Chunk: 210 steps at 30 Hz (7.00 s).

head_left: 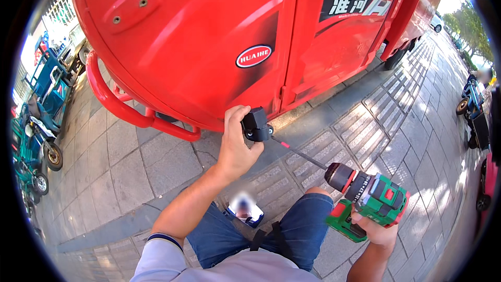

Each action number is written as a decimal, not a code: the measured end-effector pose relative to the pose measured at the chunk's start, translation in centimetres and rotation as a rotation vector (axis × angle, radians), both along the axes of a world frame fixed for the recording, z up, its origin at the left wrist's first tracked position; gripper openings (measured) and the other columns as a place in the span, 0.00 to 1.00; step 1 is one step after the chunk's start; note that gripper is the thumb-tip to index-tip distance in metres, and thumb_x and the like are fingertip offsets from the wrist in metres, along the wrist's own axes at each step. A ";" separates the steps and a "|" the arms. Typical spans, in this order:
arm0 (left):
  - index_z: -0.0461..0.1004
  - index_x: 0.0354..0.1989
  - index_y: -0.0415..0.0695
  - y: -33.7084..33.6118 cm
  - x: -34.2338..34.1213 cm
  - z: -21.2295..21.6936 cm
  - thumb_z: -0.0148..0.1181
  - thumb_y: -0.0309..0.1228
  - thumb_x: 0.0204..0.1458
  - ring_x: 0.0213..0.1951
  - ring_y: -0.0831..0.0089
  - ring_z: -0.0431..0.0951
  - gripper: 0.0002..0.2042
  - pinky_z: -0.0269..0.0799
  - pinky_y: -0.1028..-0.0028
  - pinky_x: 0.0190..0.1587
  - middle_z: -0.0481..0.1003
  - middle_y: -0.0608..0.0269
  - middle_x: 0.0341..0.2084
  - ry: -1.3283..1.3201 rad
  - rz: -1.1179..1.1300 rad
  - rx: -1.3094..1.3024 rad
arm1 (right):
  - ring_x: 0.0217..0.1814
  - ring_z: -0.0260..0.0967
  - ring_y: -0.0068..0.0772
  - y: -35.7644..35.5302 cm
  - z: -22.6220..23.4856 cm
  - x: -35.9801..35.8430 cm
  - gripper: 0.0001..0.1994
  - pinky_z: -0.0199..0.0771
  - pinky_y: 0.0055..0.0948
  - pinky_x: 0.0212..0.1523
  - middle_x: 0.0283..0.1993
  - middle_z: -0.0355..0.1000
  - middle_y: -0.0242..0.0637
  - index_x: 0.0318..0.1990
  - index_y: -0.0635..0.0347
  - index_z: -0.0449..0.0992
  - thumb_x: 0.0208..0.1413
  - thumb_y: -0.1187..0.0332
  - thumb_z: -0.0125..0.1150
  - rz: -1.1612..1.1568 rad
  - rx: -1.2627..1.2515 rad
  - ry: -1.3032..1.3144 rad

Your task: The person retrieves a side mirror from a box in a cluttered workshop and carries it outside to a red three-wheeled vehicle. They use a cordless drill to remove the old mirror and install the new one, securing it with screws.

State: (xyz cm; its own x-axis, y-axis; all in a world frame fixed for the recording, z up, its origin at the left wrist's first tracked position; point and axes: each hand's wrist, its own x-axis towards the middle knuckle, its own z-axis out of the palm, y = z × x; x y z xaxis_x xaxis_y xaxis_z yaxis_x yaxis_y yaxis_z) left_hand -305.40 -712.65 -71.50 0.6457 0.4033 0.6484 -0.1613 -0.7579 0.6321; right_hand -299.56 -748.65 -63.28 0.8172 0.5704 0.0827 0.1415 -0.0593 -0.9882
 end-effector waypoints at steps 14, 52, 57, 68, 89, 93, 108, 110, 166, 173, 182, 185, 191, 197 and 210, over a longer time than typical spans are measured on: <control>0.55 0.66 0.39 -2.2 -2.5 -8.5 0.70 0.10 0.39 0.62 0.67 0.65 0.43 0.65 0.63 0.66 0.62 0.56 0.59 0.073 -0.276 -1.025 | 0.49 0.72 0.32 -13.4 -49.5 5.7 0.35 0.73 0.30 0.50 0.51 0.72 0.41 0.67 0.67 0.61 0.45 0.84 0.56 -0.556 -0.286 0.209; 0.76 0.49 0.42 -3.7 -0.9 0.2 0.76 0.33 0.35 0.54 0.50 0.72 0.28 0.68 0.55 0.59 0.71 0.52 0.51 0.725 -0.313 0.620 | 0.55 0.75 0.29 21.4 -21.5 -2.9 0.20 0.78 0.36 0.54 0.54 0.76 0.34 0.57 0.51 0.72 0.73 0.52 0.39 0.311 0.901 1.546; 0.75 0.48 0.41 -3.3 -2.5 0.0 0.76 0.32 0.36 0.50 0.50 0.74 0.27 0.75 0.57 0.51 0.68 0.52 0.52 0.882 -0.259 0.218 | 0.48 0.78 0.32 20.7 -18.8 -3.6 0.20 0.81 0.35 0.49 0.51 0.77 0.36 0.56 0.56 0.72 0.74 0.53 0.39 0.272 0.791 1.588; 0.72 0.51 0.37 4.0 -7.2 -8.7 0.67 0.25 0.55 0.44 0.75 0.77 0.17 0.75 0.72 0.49 0.76 0.63 0.40 0.676 -0.127 -1.032 | 0.23 0.66 0.21 18.5 -32.5 0.8 0.14 0.66 0.28 0.25 0.22 0.69 0.29 0.33 0.68 0.81 0.65 0.65 0.59 0.018 -0.038 0.677; 0.77 0.48 0.36 5.4 -22.8 -42.8 0.69 0.28 0.50 0.49 0.57 0.75 0.17 0.74 0.60 0.50 0.77 0.51 0.46 1.224 1.008 -0.709 | 0.56 0.78 0.49 15.5 -52.6 -8.0 0.28 0.77 0.40 0.56 0.49 0.81 0.47 0.45 0.60 0.84 0.37 0.53 0.81 0.439 -1.257 0.365; 0.74 0.52 0.36 4.4 -19.6 -39.5 0.63 0.32 0.52 0.59 0.47 0.68 0.20 0.68 0.55 0.61 0.71 0.45 0.54 1.208 0.467 -0.108 | 0.50 0.81 0.44 14.7 -56.6 -8.9 0.25 0.78 0.39 0.51 0.45 0.82 0.48 0.43 0.63 0.84 0.36 0.59 0.82 0.390 -1.158 0.544; 0.78 0.50 0.37 5.6 -17.0 -36.0 0.74 0.38 0.50 0.37 0.67 0.82 0.23 0.77 0.69 0.36 0.82 0.54 0.40 1.102 -0.067 -1.157 | 0.24 0.65 0.22 18.2 -41.9 -1.0 0.14 0.67 0.30 0.27 0.22 0.73 0.32 0.29 0.66 0.80 0.48 0.64 0.76 0.432 -0.528 0.368; 0.77 0.52 0.41 6.6 -15.8 -32.1 0.75 0.36 0.49 0.36 0.74 0.80 0.23 0.74 0.74 0.31 0.82 0.60 0.42 1.042 -0.222 -1.301 | 0.25 0.67 0.22 20.2 -33.2 2.6 0.14 0.68 0.30 0.28 0.23 0.73 0.34 0.29 0.68 0.79 0.49 0.64 0.75 0.516 -0.555 0.195; 0.70 0.54 0.44 -3.4 -17.5 -4.8 0.61 0.37 0.60 0.43 0.57 0.78 0.17 0.76 0.57 0.51 0.75 0.56 0.37 -0.625 -0.334 -1.353 | 0.30 0.76 0.36 18.8 -13.5 -7.1 0.08 0.70 0.26 0.24 0.40 0.78 0.48 0.48 0.61 0.72 0.71 0.67 0.49 0.637 0.080 1.269; 0.69 0.55 0.44 -2.9 -17.2 -5.8 0.59 0.37 0.61 0.45 0.56 0.78 0.17 0.75 0.59 0.51 0.74 0.54 0.36 -0.609 -0.415 -1.338 | 0.25 0.65 0.27 18.1 -17.3 -7.4 0.12 0.61 0.22 0.24 0.34 0.73 0.41 0.53 0.62 0.70 0.73 0.65 0.47 0.639 -0.045 1.017; 0.68 0.55 0.44 -3.4 -17.1 -4.1 0.62 0.33 0.57 0.44 0.55 0.78 0.18 0.73 0.60 0.51 0.73 0.54 0.37 -0.636 -0.415 -1.470 | 0.49 0.79 0.43 19.1 -11.3 -6.9 0.18 0.80 0.32 0.43 0.58 0.73 0.57 0.63 0.73 0.64 0.71 0.73 0.44 0.831 0.163 1.115; 0.70 0.54 0.41 -3.9 -16.7 -4.0 0.63 0.37 0.59 0.41 0.53 0.79 0.19 0.75 0.58 0.48 0.75 0.52 0.36 -0.568 -0.309 -1.284 | 0.49 0.79 0.43 18.9 -11.2 -6.7 0.17 0.81 0.32 0.43 0.57 0.74 0.56 0.62 0.73 0.65 0.71 0.74 0.45 0.874 0.181 1.094; 0.64 0.60 0.44 -5.3 -17.1 -3.8 0.66 0.23 0.55 0.51 0.61 0.73 0.25 0.70 0.63 0.56 0.69 0.56 0.47 -0.462 -0.367 -1.225 | 0.39 0.78 0.33 19.0 -10.4 -7.1 0.14 0.77 0.26 0.36 0.49 0.77 0.49 0.59 0.70 0.69 0.70 0.74 0.49 0.819 0.173 1.061; 0.63 0.58 0.45 -5.8 -17.7 -4.9 0.67 0.19 0.48 0.53 0.60 0.71 0.28 0.67 0.61 0.59 0.69 0.57 0.45 -0.404 -0.334 -1.217 | 0.31 0.70 0.21 19.6 -9.3 -8.0 0.10 0.68 0.20 0.30 0.39 0.75 0.38 0.54 0.69 0.71 0.68 0.76 0.53 0.775 0.085 0.853; 0.63 0.55 0.43 -8.0 -17.7 -6.3 0.58 0.16 0.50 0.53 0.64 0.68 0.23 0.68 0.68 0.58 0.68 0.56 0.43 -0.350 -0.180 -1.115 | 0.37 0.68 0.14 19.7 -10.5 -9.7 0.08 0.68 0.17 0.36 0.39 0.76 0.31 0.47 0.69 0.75 0.61 0.80 0.61 0.606 -0.006 0.518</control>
